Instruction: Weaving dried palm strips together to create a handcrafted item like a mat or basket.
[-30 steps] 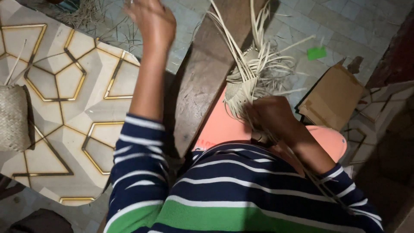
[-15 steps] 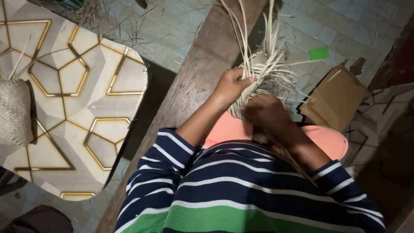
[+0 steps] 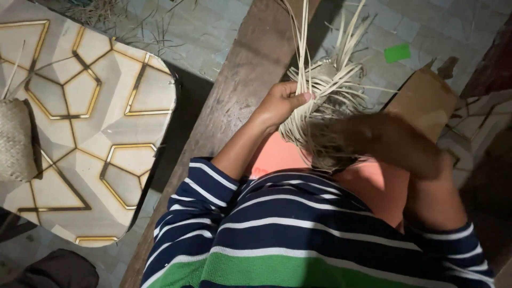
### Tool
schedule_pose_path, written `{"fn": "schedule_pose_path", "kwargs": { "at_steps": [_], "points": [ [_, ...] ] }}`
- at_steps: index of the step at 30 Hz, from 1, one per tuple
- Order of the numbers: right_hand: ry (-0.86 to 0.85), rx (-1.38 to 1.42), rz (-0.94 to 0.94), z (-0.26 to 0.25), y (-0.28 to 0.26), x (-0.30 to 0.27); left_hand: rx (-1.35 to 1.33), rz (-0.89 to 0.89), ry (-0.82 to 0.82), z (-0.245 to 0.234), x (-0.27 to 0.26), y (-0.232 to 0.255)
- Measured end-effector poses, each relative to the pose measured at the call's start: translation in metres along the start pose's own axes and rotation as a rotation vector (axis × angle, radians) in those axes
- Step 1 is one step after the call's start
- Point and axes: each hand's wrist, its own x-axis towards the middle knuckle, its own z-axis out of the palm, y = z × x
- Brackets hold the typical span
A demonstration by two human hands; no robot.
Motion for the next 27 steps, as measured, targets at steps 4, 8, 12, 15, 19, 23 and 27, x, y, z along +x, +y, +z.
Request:
{"fn": "schedule_pose_path", "kwargs": {
  "at_steps": [4,8,12,15,19,23,27],
  "points": [
    [0.256,-0.933,-1.112,0.011,-0.025,0.007,0.058,-0.011,0.007,0.001,-0.005,0.005],
    [0.501,-0.976,-1.073,-0.005,0.004,0.073,0.046,0.122,0.019,0.002,-0.010,0.001],
    [0.503,-1.005,-1.131,-0.009,0.014,0.098,0.080,0.161,0.068,0.004,-0.009,-0.001],
    [0.503,-1.033,-1.136,-0.004,0.012,0.098,0.337,0.227,0.098,-0.003,-0.002,-0.012],
    [0.621,-0.960,-1.232,0.018,-0.001,0.062,0.276,0.218,0.177,-0.005,-0.001,-0.016],
    [0.621,-0.757,-1.105,0.033,0.014,0.043,0.253,0.201,0.198,0.000,-0.004,-0.008],
    [0.631,-0.784,-0.942,0.033,0.041,0.074,0.257,0.189,0.190,-0.002,0.001,-0.018]
  ]
}}
